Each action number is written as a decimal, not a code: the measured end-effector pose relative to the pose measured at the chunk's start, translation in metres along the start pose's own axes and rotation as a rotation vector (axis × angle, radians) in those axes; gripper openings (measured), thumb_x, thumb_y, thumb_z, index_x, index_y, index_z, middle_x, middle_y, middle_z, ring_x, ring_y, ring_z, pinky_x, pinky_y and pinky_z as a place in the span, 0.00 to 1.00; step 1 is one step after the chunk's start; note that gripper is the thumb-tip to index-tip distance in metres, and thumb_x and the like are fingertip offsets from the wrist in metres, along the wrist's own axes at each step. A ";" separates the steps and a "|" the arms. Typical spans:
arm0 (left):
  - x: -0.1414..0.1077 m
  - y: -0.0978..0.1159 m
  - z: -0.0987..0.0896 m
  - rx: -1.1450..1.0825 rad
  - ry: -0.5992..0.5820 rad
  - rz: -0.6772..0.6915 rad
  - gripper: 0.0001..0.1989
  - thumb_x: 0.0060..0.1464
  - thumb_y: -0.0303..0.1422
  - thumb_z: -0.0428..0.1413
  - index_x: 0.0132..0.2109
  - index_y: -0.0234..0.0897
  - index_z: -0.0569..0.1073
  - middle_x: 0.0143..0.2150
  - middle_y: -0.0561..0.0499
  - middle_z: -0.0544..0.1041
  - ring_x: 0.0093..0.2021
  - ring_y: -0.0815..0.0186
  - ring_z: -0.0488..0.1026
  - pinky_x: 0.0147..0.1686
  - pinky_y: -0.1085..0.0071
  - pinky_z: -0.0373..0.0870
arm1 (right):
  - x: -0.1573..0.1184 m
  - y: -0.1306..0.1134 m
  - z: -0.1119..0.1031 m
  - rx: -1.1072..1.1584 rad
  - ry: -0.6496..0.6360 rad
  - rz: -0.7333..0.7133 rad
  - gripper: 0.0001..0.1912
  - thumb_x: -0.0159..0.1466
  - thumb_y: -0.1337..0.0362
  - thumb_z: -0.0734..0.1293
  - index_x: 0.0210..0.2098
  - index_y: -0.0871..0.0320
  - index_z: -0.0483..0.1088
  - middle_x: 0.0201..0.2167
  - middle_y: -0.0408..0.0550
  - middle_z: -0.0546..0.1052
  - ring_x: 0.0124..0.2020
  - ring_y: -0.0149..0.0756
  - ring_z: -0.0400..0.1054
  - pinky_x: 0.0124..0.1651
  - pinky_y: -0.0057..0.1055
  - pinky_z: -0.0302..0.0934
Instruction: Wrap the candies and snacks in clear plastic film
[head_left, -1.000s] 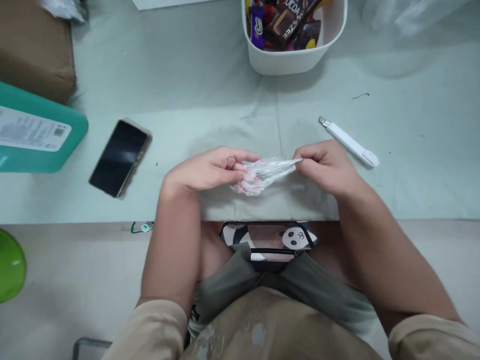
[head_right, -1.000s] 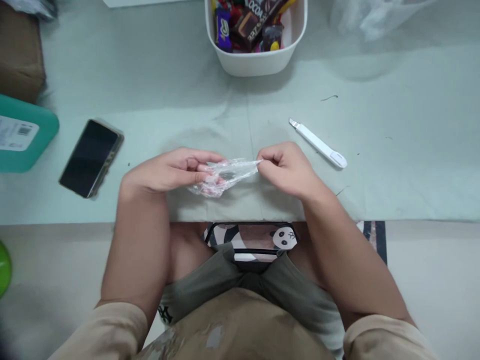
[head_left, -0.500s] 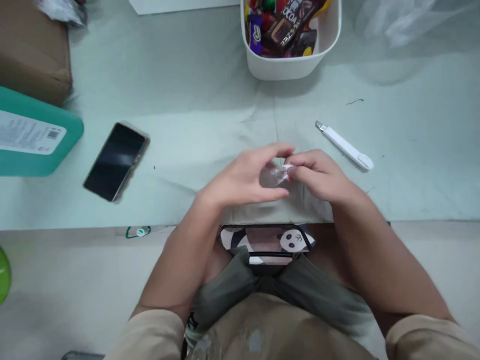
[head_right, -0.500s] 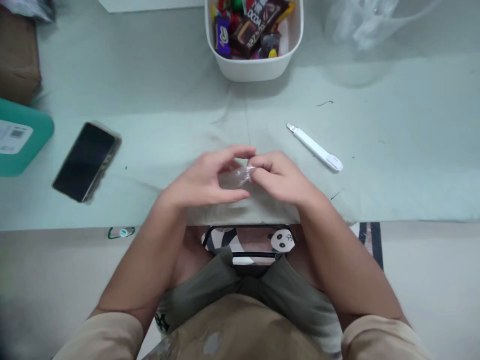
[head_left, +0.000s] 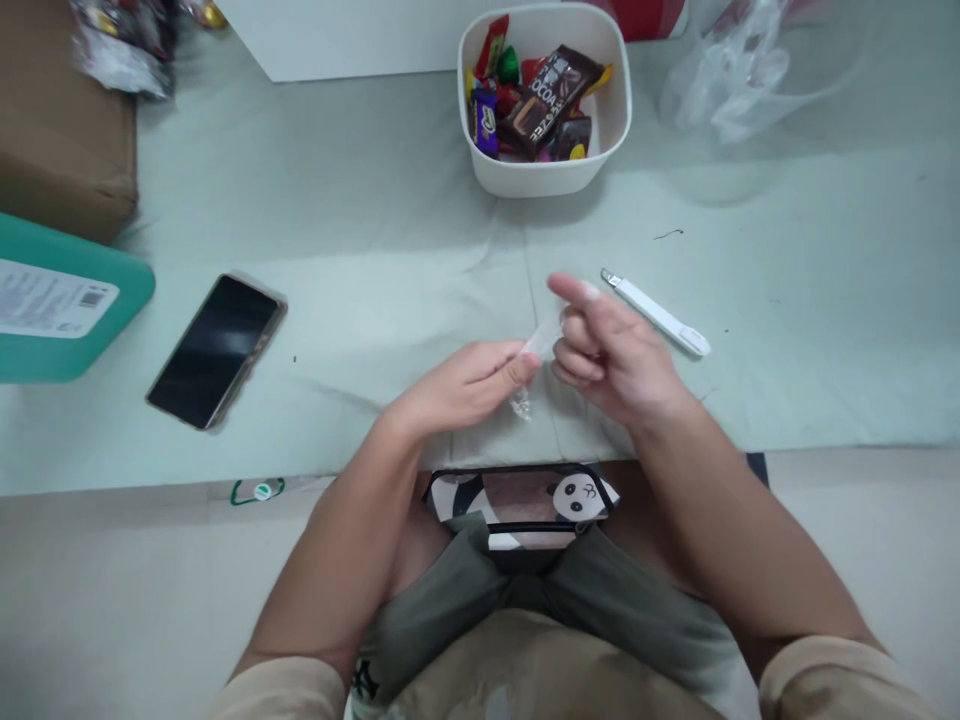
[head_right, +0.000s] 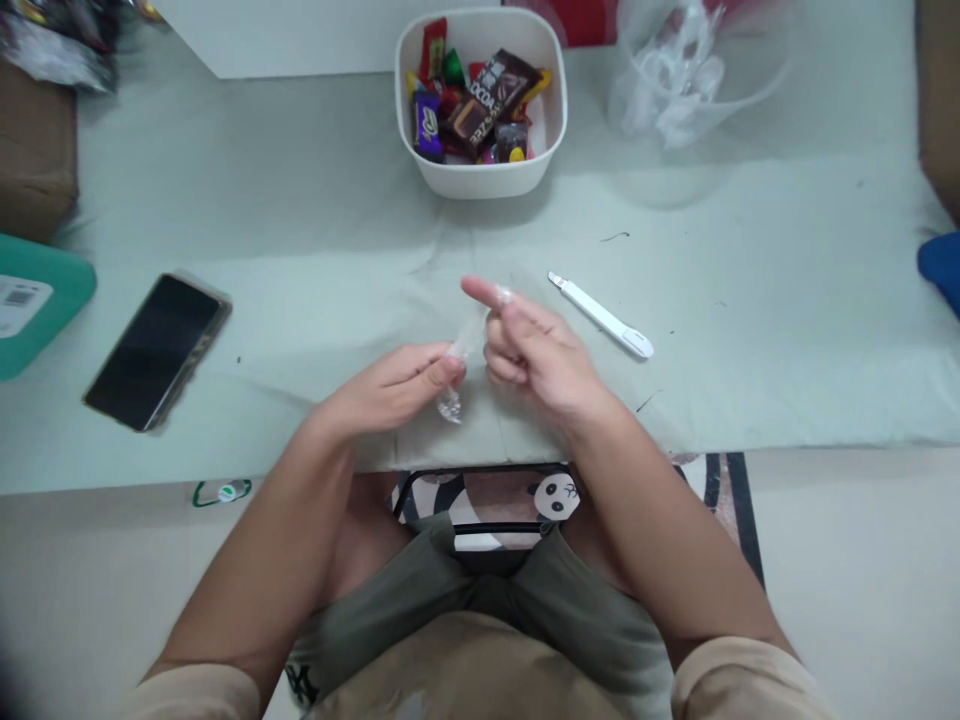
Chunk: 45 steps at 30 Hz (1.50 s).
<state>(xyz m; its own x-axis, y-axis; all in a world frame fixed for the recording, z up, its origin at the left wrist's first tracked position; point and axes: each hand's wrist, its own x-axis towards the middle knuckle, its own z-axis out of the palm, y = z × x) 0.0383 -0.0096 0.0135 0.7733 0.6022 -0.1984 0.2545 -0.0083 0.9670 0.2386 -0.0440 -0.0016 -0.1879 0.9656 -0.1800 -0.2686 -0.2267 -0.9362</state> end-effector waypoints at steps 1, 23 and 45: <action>0.001 -0.001 0.003 0.052 0.005 0.016 0.25 0.68 0.52 0.47 0.29 0.39 0.62 0.25 0.56 0.63 0.26 0.71 0.60 0.27 0.72 0.59 | 0.001 0.003 0.002 -0.170 0.034 -0.021 0.20 0.69 0.46 0.65 0.49 0.52 0.76 0.21 0.37 0.60 0.22 0.28 0.55 0.29 0.27 0.55; 0.008 -0.022 0.012 0.321 0.512 0.331 0.13 0.65 0.33 0.55 0.50 0.39 0.83 0.43 0.47 0.77 0.43 0.66 0.76 0.45 0.67 0.75 | -0.002 0.018 0.001 -0.686 -0.045 -0.319 0.16 0.70 0.53 0.66 0.32 0.55 0.79 0.42 0.50 0.73 0.44 0.36 0.69 0.50 0.35 0.67; 0.022 -0.027 0.029 0.653 0.891 0.424 0.17 0.70 0.38 0.50 0.46 0.35 0.82 0.37 0.45 0.78 0.37 0.66 0.75 0.38 0.70 0.71 | -0.009 0.028 0.026 -0.615 0.221 -0.270 0.16 0.70 0.54 0.63 0.44 0.54 0.81 0.42 0.51 0.74 0.41 0.35 0.69 0.44 0.34 0.71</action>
<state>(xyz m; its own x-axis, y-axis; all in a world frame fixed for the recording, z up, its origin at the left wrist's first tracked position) 0.0657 -0.0190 -0.0212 0.2554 0.7951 0.5501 0.5236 -0.5921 0.6126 0.2089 -0.0627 -0.0181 0.0233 0.9960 0.0866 0.3163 0.0748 -0.9457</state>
